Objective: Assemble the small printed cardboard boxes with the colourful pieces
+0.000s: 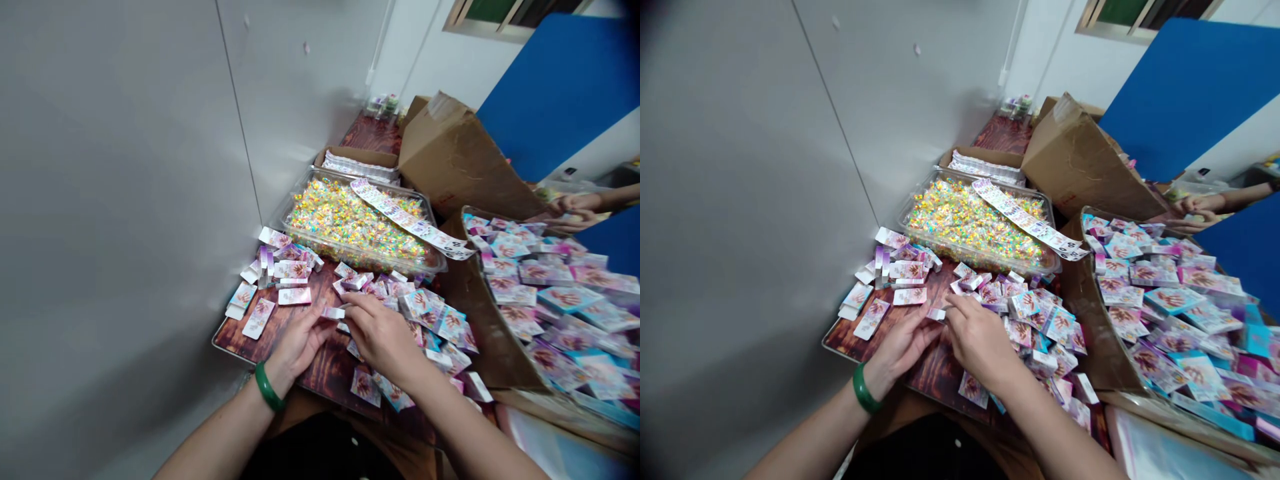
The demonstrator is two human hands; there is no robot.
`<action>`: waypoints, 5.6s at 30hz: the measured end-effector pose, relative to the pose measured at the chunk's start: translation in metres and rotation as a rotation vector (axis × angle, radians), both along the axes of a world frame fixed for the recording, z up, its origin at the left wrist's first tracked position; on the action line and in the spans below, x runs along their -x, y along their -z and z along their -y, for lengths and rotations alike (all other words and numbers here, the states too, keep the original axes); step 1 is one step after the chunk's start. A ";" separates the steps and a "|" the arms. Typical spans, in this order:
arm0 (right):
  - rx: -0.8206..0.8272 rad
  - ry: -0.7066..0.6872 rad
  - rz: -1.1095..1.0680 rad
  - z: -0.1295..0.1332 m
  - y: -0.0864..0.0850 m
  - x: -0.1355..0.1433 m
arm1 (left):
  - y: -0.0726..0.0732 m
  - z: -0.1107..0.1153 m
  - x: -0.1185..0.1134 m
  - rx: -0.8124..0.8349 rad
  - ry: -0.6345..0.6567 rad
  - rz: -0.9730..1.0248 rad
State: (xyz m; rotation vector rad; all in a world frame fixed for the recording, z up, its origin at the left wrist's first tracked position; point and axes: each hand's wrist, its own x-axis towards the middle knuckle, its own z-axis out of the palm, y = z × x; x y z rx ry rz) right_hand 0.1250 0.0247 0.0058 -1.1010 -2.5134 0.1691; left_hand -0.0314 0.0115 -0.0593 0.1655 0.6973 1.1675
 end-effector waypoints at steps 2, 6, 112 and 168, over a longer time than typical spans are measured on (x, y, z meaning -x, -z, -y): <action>0.018 0.007 -0.069 0.000 0.004 -0.002 | -0.001 0.000 0.002 -0.011 -0.012 -0.007; -0.013 0.019 0.010 0.001 0.009 -0.001 | -0.003 -0.001 0.004 -0.039 -0.034 -0.070; 0.732 0.123 -0.348 0.027 0.021 0.036 | -0.005 -0.001 0.037 -0.214 -0.091 -0.059; 0.043 -0.136 -0.050 0.012 -0.044 -0.002 | 0.002 0.005 0.023 -0.066 0.025 -0.046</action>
